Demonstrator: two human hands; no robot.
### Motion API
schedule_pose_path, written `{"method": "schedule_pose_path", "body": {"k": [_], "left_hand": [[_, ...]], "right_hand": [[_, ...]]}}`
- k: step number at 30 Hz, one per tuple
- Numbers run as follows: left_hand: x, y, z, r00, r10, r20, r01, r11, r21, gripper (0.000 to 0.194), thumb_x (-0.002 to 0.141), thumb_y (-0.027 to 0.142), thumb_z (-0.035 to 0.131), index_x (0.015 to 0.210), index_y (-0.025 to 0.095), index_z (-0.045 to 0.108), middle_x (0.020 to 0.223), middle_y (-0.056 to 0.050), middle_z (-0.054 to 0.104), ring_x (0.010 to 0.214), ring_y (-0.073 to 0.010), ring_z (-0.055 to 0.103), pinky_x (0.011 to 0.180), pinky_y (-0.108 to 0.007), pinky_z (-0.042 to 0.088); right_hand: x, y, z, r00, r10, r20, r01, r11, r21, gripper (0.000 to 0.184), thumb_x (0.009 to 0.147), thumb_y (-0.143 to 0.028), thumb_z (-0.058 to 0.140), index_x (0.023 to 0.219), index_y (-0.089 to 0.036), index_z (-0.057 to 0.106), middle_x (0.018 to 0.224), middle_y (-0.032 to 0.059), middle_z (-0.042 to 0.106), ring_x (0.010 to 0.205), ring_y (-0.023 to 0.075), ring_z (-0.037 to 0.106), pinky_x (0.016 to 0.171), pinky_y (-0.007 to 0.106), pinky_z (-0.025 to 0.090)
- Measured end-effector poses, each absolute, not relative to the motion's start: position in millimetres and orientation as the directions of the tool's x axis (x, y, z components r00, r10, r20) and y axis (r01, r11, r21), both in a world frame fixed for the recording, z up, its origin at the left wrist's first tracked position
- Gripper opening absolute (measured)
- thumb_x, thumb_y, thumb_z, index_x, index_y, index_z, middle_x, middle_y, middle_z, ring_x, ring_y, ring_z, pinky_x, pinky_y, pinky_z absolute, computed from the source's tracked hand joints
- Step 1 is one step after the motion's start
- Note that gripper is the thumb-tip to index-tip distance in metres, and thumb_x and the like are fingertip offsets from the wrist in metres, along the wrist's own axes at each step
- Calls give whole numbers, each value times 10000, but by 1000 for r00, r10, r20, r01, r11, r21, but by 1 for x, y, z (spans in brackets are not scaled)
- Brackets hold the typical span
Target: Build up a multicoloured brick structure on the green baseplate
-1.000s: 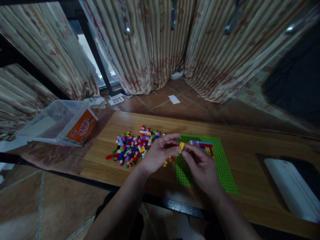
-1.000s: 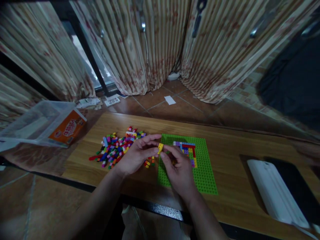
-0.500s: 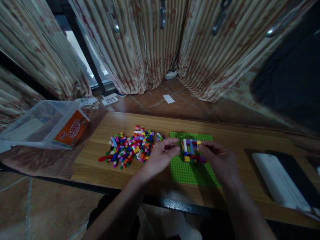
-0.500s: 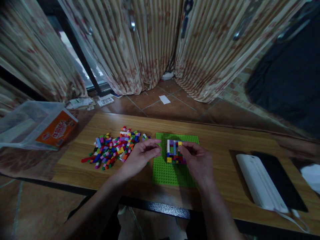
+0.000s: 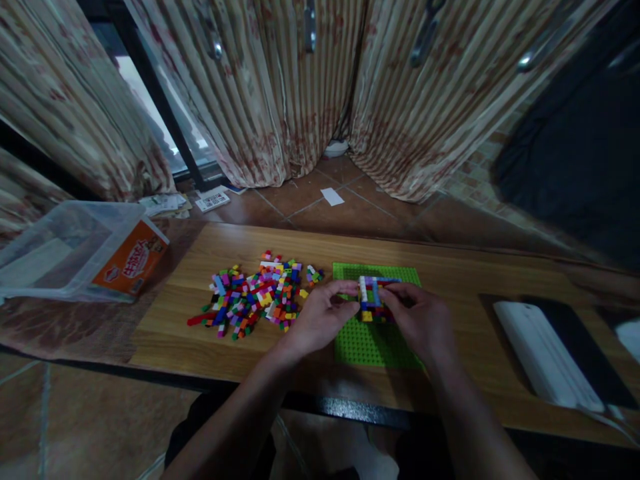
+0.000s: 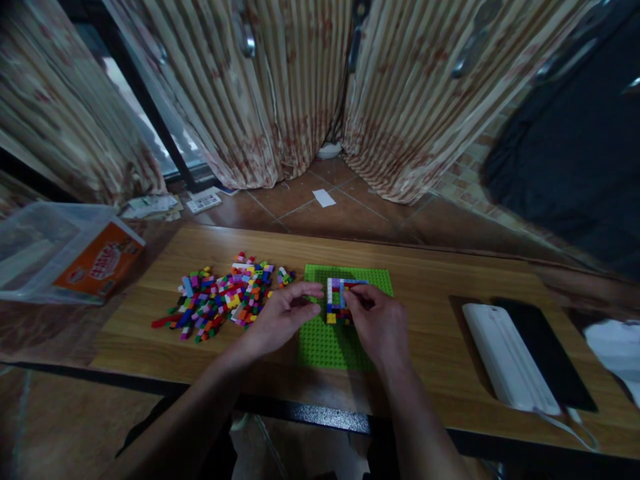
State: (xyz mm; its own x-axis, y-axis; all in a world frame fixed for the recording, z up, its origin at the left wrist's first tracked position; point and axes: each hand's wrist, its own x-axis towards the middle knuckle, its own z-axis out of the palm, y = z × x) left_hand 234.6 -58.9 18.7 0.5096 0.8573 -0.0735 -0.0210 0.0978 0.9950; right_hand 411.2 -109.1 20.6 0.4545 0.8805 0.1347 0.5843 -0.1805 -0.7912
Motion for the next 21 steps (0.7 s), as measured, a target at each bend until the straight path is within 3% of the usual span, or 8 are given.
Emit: {"method": "schedule_pose_path", "body": {"k": [4, 21], "left_hand": [[235, -59, 18, 506, 859, -75, -10, 93, 996, 298, 785, 112, 631, 1076, 156, 675, 1033, -64, 705, 890, -150, 645, 804, -298, 521], [235, -60, 18, 518, 854, -47, 8, 51, 999, 265, 793, 115, 626, 1049, 158, 678, 1014, -56, 710, 890, -145, 649, 807, -295, 526]], "right_hand": [[414, -111, 19, 415, 896, 158, 619, -150, -771, 317, 844, -452, 562, 867, -191, 740, 831, 68, 757, 726, 220, 691, 672, 336, 509], [410, -106, 21, 484, 869, 99, 542, -210, -814, 219, 772, -381, 618, 786, -203, 744, 804, 46, 754, 715, 211, 688, 676, 331, 510]]}}
